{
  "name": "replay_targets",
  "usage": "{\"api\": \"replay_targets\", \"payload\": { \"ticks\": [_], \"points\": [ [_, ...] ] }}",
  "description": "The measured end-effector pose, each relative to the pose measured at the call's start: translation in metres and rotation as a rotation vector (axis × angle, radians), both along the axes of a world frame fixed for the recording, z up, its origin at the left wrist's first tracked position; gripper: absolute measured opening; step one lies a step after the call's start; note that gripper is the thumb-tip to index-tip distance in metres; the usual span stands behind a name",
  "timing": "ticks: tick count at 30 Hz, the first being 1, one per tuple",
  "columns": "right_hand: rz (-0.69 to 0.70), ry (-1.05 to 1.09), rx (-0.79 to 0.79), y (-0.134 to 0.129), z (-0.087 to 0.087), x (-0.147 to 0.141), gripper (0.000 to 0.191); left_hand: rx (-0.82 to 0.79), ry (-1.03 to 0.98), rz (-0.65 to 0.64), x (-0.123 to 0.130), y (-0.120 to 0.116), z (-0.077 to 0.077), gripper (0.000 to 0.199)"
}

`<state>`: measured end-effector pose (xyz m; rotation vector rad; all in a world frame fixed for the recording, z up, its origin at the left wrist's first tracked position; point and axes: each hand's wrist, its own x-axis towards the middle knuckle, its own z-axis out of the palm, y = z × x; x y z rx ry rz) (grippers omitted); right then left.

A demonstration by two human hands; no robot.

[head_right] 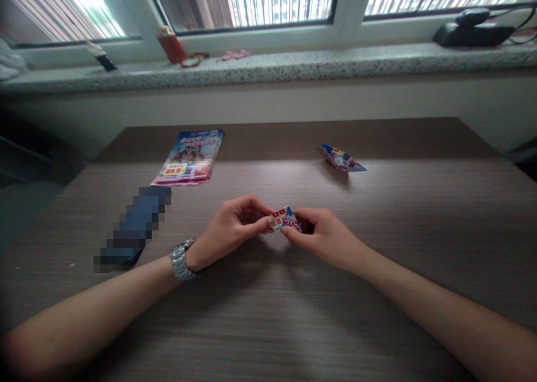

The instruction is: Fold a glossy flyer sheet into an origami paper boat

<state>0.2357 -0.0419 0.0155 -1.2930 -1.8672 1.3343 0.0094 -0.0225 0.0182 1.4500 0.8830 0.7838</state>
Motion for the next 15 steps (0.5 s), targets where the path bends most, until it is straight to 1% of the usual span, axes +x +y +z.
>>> {"api": "replay_targets", "payload": {
  "ticks": [6, 15],
  "points": [
    [-0.011, -0.008, 0.011, 0.0001, 0.0011, -0.0011, 0.031, 0.043, 0.006, 0.031, 0.001, -0.0018, 0.0004, 0.025],
    [0.017, -0.02, 0.006, 0.0021, 0.0, 0.0021, 0.031, 0.036, 0.052, -0.032, 0.0005, -0.0021, -0.0024, 0.025]
  ]
}}
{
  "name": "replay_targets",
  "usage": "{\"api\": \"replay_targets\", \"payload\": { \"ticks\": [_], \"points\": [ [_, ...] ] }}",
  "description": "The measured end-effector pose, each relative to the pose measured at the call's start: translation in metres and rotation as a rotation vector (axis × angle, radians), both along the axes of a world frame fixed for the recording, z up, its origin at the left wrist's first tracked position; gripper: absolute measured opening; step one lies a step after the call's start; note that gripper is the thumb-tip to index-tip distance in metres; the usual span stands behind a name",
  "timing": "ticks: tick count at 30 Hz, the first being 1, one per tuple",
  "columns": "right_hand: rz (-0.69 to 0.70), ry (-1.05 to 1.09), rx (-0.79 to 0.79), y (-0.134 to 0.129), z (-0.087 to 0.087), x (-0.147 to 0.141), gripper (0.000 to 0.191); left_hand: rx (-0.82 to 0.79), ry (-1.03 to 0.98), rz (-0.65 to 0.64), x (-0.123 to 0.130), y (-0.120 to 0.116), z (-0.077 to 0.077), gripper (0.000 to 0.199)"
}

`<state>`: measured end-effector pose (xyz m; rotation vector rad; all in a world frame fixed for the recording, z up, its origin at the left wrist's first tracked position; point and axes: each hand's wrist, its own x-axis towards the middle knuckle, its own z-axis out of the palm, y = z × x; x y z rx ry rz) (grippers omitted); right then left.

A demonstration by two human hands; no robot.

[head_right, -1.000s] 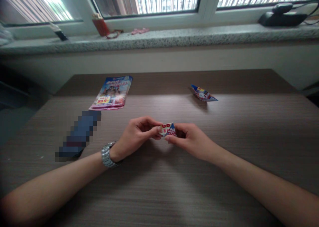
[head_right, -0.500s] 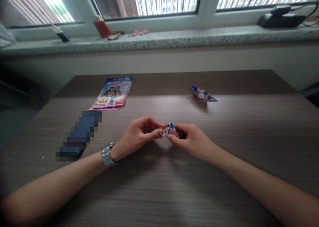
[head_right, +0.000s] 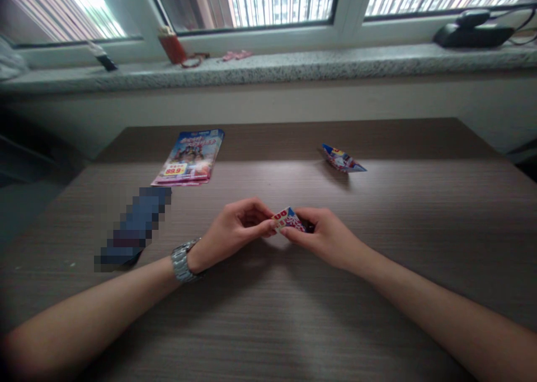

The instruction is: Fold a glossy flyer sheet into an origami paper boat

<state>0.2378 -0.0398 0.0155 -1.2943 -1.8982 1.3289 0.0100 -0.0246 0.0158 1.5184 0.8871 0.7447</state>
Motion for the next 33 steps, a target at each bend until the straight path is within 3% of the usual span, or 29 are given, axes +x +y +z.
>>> {"api": "replay_targets", "payload": {
  "ticks": [7, 15, 23, 33],
  "points": [
    [0.013, 0.017, -0.007, 0.0022, -0.0017, 0.0032, 0.032, -0.055, -0.032, -0.032, -0.002, 0.0014, 0.0006, 0.024],
    [-0.11, -0.004, 0.052, 0.0038, -0.001, 0.0044, 0.035, -0.05, -0.08, 0.037, -0.0048, 0.0056, -0.0001, 0.024],
    [-0.039, 0.031, 0.047, 0.0025, -0.0044, 0.0054, 0.028, 0.089, 0.075, -0.025, -0.0037, 0.0035, -0.0023, 0.022],
    [0.026, -0.051, 0.072, -0.0027, -0.0044, 0.0018, 0.025, 0.166, 0.036, -0.008, -0.0025, 0.0044, -0.0007, 0.019]
  ]
}}
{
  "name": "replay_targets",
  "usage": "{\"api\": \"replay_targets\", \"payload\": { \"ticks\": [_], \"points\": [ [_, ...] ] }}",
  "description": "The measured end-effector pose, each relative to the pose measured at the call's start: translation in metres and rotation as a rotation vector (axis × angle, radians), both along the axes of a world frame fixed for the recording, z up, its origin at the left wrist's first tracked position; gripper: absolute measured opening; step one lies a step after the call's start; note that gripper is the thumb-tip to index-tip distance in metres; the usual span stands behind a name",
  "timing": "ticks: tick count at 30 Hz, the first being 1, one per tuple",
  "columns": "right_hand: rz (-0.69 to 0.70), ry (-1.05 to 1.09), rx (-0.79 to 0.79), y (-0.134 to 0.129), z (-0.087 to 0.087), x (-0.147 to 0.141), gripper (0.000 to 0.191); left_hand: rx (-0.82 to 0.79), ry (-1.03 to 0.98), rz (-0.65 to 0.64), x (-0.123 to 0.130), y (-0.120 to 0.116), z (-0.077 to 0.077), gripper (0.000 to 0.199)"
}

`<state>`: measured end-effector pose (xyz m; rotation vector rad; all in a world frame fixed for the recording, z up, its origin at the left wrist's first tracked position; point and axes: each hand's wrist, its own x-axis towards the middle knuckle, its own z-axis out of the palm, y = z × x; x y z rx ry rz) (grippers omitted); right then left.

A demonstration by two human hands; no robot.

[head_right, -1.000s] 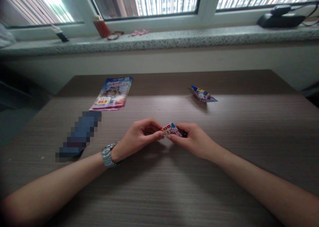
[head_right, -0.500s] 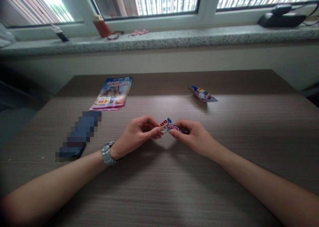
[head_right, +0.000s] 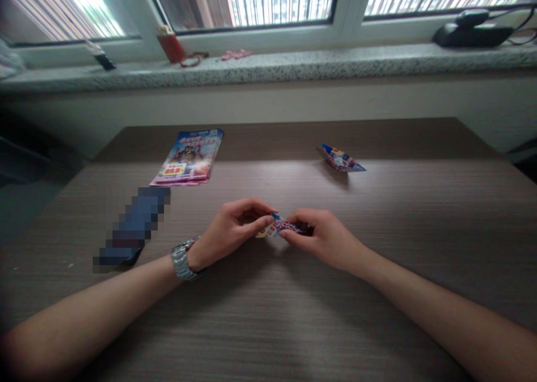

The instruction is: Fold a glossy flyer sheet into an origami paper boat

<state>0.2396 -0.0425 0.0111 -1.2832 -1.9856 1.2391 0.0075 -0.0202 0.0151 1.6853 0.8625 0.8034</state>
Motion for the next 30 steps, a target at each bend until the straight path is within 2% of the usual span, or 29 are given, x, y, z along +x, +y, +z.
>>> {"api": "replay_targets", "payload": {
  "ticks": [6, 9, 17, 30],
  "points": [
    [-0.138, 0.059, -0.046, 0.0045, -0.001, 0.0018, 0.034, -0.056, -0.048, 0.117, -0.0026, 0.0042, -0.0008, 0.019],
    [-0.182, 0.083, -0.054, 0.0061, 0.0003, 0.0027, 0.036, -0.055, -0.055, 0.131, -0.0039, 0.0066, -0.0012, 0.02],
    [-0.173, 0.124, -0.086, 0.0062, 0.0045, 0.0026, 0.038, -0.049, -0.024, 0.15, -0.0034, 0.0047, 0.0006, 0.021],
    [-0.144, 0.16, -0.19, 0.0065, 0.002, 0.007, 0.047, -0.079, -0.066, 0.148, -0.0051, 0.0072, -0.0024, 0.024]
  ]
}}
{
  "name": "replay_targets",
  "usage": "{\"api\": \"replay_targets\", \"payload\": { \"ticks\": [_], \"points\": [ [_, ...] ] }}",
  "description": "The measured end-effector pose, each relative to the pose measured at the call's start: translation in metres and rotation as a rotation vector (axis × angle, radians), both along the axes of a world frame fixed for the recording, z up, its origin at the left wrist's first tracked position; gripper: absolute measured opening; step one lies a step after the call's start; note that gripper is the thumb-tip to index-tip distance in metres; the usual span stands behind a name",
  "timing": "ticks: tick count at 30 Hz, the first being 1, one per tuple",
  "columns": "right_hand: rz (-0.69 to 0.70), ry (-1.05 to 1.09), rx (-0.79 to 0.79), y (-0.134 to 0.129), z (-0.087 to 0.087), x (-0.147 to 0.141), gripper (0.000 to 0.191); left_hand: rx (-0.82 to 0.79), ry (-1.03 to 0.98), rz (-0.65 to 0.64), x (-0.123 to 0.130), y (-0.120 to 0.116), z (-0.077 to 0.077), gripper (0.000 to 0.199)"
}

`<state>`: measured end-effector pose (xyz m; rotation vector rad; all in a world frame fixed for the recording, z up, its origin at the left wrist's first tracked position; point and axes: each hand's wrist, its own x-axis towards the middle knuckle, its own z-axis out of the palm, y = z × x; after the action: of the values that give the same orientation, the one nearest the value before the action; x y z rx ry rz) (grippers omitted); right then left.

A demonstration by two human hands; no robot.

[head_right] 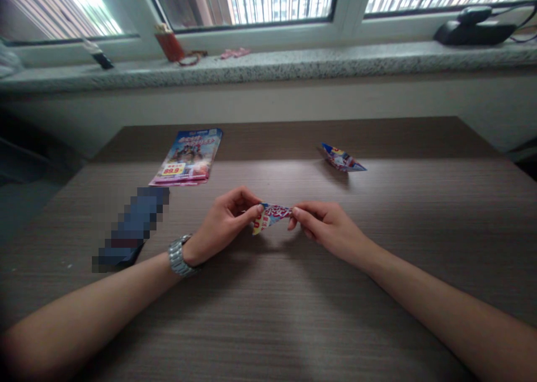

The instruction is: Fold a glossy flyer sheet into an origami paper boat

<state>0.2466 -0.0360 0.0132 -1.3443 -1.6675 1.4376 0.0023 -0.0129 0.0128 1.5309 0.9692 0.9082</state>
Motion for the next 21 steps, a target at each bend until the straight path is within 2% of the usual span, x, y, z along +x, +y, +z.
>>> {"api": "replay_targets", "payload": {
  "ticks": [5, 10, 15, 21],
  "points": [
    [-0.054, 0.04, -0.01, 0.0014, 0.0002, -0.0027, 0.047, -0.011, -0.006, 0.014, -0.0006, -0.0004, 0.0012, 0.025],
    [-0.119, 0.037, 0.05, 0.0006, -0.0008, -0.0047, 0.04, -0.006, 0.011, 0.019, 0.0002, -0.0018, 0.0031, 0.024],
    [-0.102, -0.024, 0.098, 0.0004, -0.0003, -0.0014, 0.037, -0.001, 0.016, 0.013, 0.0002, -0.0013, 0.0014, 0.026],
    [-0.079, -0.028, 0.076, 0.0018, 0.0023, -0.0002, 0.036, -0.004, 0.0, 0.008, -0.0002, -0.0002, 0.0004, 0.023]
  ]
}}
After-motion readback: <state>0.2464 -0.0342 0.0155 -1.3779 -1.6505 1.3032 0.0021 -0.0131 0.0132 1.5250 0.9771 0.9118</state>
